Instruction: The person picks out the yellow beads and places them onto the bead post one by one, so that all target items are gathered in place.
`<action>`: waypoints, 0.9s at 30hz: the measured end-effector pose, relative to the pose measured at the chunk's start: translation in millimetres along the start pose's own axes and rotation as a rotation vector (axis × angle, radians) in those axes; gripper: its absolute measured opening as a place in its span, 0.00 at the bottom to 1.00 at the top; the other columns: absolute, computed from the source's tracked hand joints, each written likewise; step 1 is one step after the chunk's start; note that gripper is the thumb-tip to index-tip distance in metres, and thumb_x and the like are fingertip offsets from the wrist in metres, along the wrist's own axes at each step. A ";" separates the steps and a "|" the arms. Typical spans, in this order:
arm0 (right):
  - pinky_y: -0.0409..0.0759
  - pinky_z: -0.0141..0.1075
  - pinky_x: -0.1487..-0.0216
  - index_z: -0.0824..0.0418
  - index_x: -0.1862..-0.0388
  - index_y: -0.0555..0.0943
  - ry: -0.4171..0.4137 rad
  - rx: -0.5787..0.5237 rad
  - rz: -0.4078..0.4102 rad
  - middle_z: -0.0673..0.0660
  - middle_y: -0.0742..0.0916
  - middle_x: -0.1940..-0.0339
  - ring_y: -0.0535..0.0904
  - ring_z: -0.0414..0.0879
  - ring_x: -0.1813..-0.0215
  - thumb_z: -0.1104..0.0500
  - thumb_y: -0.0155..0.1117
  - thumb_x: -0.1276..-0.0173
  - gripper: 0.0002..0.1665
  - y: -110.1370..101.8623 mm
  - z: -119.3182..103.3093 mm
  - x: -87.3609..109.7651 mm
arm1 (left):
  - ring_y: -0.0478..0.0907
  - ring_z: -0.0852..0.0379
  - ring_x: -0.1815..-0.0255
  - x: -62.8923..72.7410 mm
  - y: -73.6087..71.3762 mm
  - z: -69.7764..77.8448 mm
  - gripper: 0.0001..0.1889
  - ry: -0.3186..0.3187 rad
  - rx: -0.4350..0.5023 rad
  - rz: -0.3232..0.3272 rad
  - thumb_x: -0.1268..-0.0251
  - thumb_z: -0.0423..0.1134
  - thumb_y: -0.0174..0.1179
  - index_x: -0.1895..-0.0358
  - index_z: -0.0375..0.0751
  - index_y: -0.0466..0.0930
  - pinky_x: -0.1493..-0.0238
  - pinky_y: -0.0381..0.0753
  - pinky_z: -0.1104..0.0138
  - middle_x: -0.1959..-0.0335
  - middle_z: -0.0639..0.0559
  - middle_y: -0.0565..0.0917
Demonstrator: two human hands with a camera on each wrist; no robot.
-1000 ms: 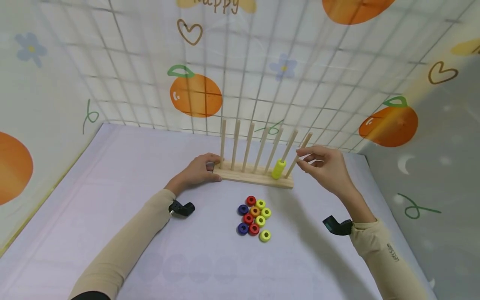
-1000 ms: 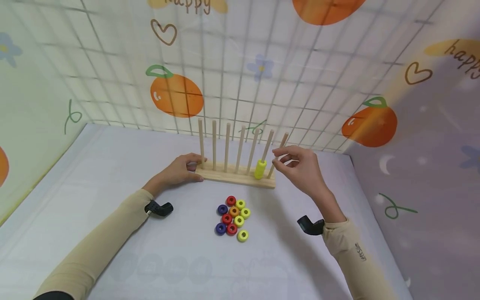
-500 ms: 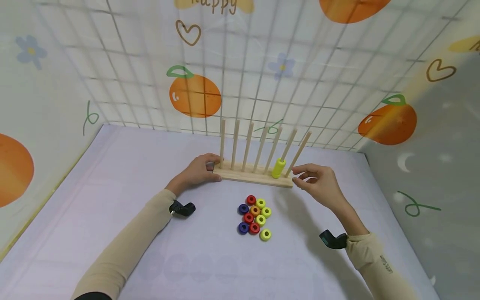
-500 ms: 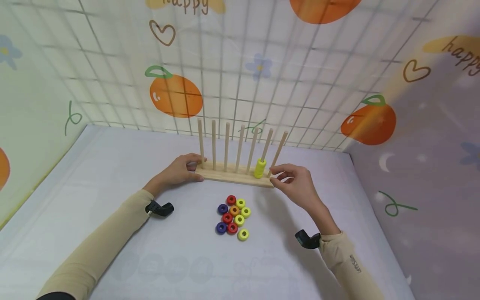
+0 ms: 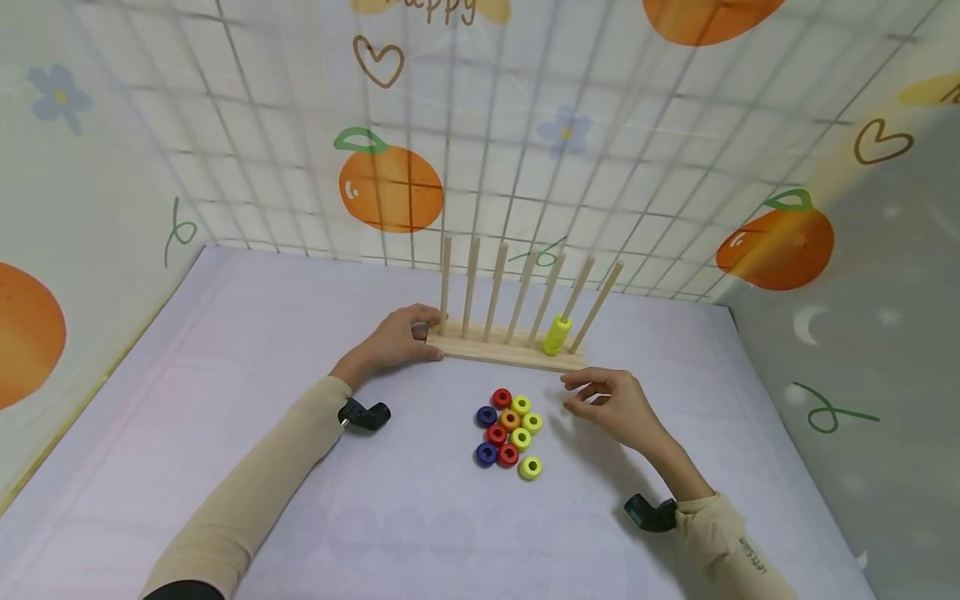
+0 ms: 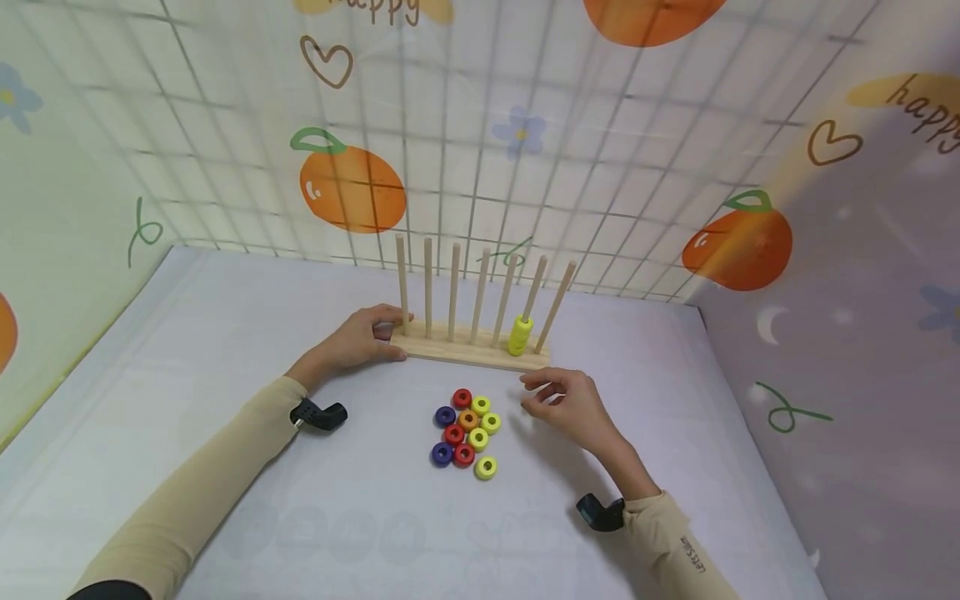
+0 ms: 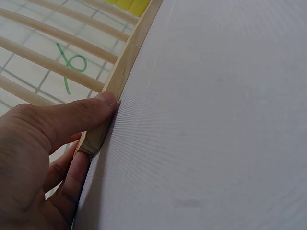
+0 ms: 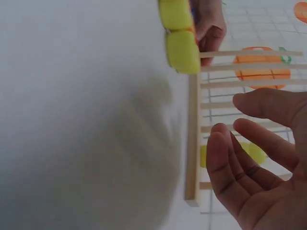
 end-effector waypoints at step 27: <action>0.86 0.36 0.60 0.63 0.52 0.87 -0.037 -0.043 -0.138 0.57 0.88 0.56 0.85 0.49 0.62 0.67 0.76 0.42 0.18 40.5 3.6 2.7 | 0.74 0.42 0.35 -2.3 -0.4 -0.4 0.40 0.012 -0.010 0.000 0.47 0.40 0.78 0.30 0.37 0.70 0.39 0.78 0.58 0.29 0.46 0.69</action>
Point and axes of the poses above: each hand's wrist, its own x-axis away from the middle knuckle, its own y-axis out of the palm, z = x × y, the point moved 4 cm from there along -x, towards the middle knuckle
